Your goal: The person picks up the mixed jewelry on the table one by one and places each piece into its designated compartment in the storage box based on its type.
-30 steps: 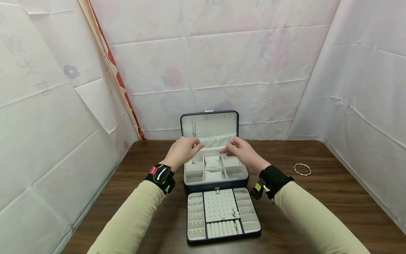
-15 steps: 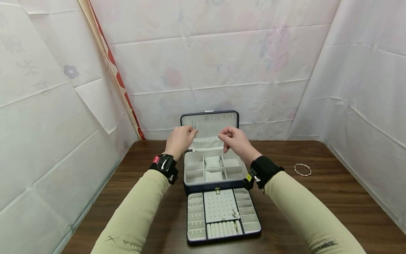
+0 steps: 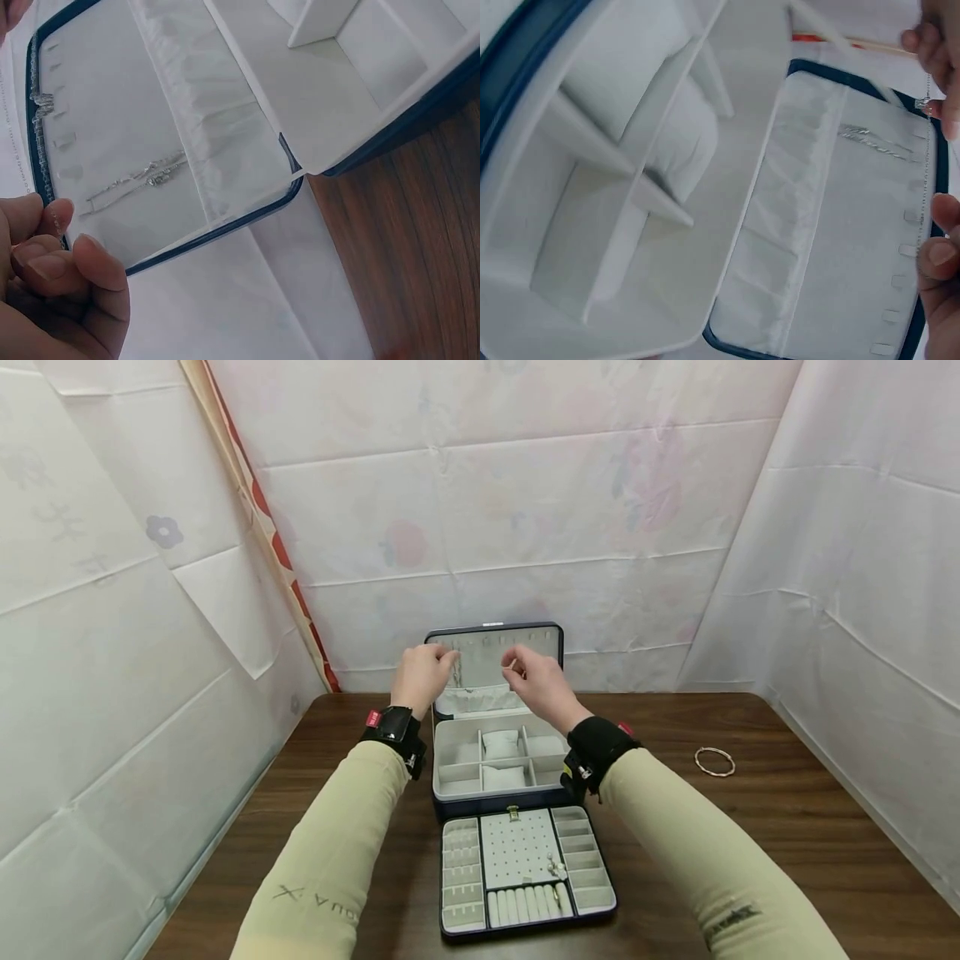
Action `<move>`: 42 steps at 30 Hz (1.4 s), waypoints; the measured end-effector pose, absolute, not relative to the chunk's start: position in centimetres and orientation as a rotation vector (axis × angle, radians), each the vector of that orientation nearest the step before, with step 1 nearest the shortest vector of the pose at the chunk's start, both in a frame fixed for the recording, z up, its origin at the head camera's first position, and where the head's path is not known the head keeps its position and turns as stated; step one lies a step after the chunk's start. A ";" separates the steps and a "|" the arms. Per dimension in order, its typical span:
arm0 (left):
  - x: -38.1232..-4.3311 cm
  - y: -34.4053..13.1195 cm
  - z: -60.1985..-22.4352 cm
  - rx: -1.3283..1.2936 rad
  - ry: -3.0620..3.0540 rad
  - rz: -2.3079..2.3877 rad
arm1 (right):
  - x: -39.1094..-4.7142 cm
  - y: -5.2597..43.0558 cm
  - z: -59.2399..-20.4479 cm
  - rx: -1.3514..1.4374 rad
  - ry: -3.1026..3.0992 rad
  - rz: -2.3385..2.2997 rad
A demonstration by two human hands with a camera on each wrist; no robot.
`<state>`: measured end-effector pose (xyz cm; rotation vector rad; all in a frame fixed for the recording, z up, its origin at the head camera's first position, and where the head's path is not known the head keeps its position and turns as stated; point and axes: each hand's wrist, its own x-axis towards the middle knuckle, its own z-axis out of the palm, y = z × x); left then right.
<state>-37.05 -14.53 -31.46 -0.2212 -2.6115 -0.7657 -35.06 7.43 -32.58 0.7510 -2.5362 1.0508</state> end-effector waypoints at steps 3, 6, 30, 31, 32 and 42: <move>-37.1 -14.5 -31.3 -0.212 -2.601 -0.750 | -35.3 7.4 -32.7 0.868 -2.464 0.847; -37.3 -14.3 -31.1 -0.192 -2.591 -0.726 | -35.4 7.4 -32.8 0.919 -2.426 0.708; -38.2 -13.1 -30.5 0.057 -2.611 -0.676 | -37.4 6.5 -31.9 0.697 -2.725 1.091; -38.2 -13.1 -30.5 0.068 -2.615 -0.674 | -37.5 6.4 -31.9 0.694 -2.735 1.103; -38.3 -13.1 -30.5 0.078 -2.613 -0.674 | -37.6 6.3 -31.8 0.691 -2.745 1.118; -38.5 -12.8 -30.3 0.147 -2.614 -0.644 | -37.9 6.0 -31.5 0.662 -2.807 1.354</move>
